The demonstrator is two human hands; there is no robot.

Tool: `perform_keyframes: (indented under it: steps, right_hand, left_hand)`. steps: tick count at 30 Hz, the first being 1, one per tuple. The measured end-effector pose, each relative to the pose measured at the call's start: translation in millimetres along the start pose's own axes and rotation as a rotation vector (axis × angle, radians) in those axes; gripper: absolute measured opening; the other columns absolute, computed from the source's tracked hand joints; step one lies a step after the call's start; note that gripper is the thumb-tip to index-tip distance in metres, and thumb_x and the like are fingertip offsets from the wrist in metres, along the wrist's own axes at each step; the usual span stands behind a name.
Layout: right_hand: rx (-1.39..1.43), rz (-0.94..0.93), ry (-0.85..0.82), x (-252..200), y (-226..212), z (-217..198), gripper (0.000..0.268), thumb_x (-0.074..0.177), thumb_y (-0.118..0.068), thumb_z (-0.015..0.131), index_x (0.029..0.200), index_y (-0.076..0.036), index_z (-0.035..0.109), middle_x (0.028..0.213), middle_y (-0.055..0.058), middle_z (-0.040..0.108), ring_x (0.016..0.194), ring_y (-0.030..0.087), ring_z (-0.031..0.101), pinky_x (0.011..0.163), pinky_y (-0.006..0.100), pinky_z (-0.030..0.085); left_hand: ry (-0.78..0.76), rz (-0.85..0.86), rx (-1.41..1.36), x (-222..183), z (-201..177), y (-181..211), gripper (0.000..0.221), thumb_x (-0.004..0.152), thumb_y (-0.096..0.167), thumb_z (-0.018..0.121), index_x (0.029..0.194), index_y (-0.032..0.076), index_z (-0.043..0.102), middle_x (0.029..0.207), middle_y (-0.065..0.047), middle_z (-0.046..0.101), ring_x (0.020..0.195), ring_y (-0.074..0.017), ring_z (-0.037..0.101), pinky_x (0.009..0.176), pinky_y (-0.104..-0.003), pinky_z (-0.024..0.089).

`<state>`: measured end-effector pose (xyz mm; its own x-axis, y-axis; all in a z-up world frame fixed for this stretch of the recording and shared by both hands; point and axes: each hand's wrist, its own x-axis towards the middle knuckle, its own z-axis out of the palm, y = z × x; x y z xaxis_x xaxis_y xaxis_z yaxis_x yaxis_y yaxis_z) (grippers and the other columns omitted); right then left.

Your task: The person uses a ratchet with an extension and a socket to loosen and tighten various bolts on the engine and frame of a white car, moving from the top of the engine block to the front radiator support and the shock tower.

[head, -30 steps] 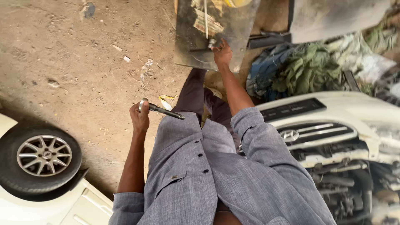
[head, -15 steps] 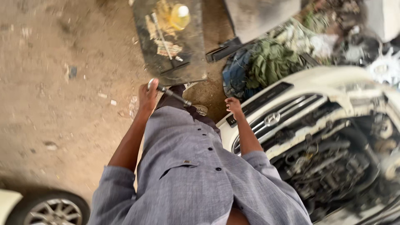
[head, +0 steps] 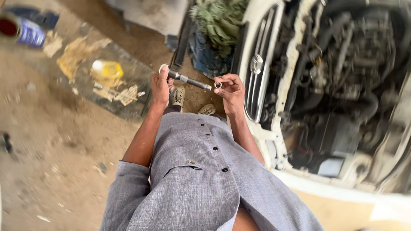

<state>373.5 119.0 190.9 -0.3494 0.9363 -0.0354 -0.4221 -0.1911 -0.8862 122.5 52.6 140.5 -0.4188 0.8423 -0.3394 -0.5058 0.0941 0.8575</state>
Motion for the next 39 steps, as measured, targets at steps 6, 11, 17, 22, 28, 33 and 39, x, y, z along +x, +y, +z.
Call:
perform_keyframes:
  steps: [6,11,17,22,28,33,39]
  right_hand:
    - [0.046,-0.182,0.129,-23.3,-55.9,1.8,0.055,0.080,0.015,0.082,0.127,-0.004,0.061,0.112,0.011,0.073,0.119,0.027,0.070,0.108,0.039,0.057]
    - [0.063,-0.270,0.160,-32.4,-83.5,-4.9,0.049,0.085,0.013,0.081,0.126,-0.005,0.061,0.110,0.008,0.070,0.122,0.027,0.069,0.112,0.044,0.056]
    - [0.176,-0.281,0.257,-38.2,-80.2,-17.9,0.033,0.089,0.009,0.078,0.113,-0.006,0.061,0.117,0.007,0.062,0.121,0.028,0.070,0.111,0.045,0.055]
    - [-0.090,-0.408,0.243,-41.2,-83.8,-30.0,0.027,0.093,0.007,0.079,0.108,-0.006,0.061,0.115,0.004,0.055,0.111,0.014,0.064,0.121,0.053,0.052]
    - [-0.203,-0.357,0.227,-44.8,-96.7,-39.8,0.028,0.090,0.003,0.079,0.109,-0.003,0.059,0.118,0.006,0.054,0.112,0.017,0.067,0.117,0.051,0.051]
    - [-0.004,-0.260,0.319,-50.7,-93.3,-40.0,0.027,0.091,0.001,0.079,0.109,-0.002,0.059,0.120,0.016,0.065,0.113,0.024,0.071,0.108,0.043,0.060]
    - [-0.036,-0.291,0.524,-49.7,-86.9,-41.1,0.027,0.090,-0.003,0.081,0.106,-0.001,0.060,0.111,0.017,0.070,0.107,0.022,0.072,0.084,0.036,0.067]
  left_hand:
    - [-0.144,-0.094,-0.103,8.9,65.3,6.2,0.045,0.103,0.051,0.054,0.080,0.012,0.053,0.062,0.004,0.044,0.051,-0.0068,0.036,0.050,-0.026,0.031]
    - [-0.216,-0.168,-0.047,19.9,96.5,-11.3,0.050,0.104,0.053,0.052,0.075,0.012,0.049,0.060,0.005,0.040,0.049,-0.0073,0.033,0.049,-0.027,0.030]
    - [-0.298,-0.206,-0.033,25.7,131.7,-18.5,0.051,0.103,0.055,0.050,0.076,0.012,0.048,0.059,0.005,0.037,0.049,-0.0078,0.031,0.049,-0.028,0.031]
    - [-0.325,-0.181,0.010,25.5,150.2,-20.2,0.053,0.104,0.057,0.048,0.077,0.012,0.051,0.059,0.005,0.037,0.049,-0.0076,0.032,0.048,-0.028,0.032]
    - [-0.339,-0.111,0.076,33.0,160.1,-26.4,0.052,0.103,0.056,0.050,0.081,0.009,0.058,0.061,0.004,0.042,0.051,-0.0080,0.037,0.049,-0.028,0.035]
    - [-0.388,0.087,0.139,34.5,164.7,-23.2,0.056,0.105,0.057,0.051,0.077,0.009,0.054,0.064,0.002,0.045,0.055,-0.0083,0.040,0.052,-0.029,0.036]
    - [-0.396,0.277,0.237,24.4,172.3,-3.8,0.056,0.108,0.058,0.047,0.080,0.009,0.049,0.069,0.002,0.046,0.063,-0.0080,0.041,0.057,-0.029,0.033]
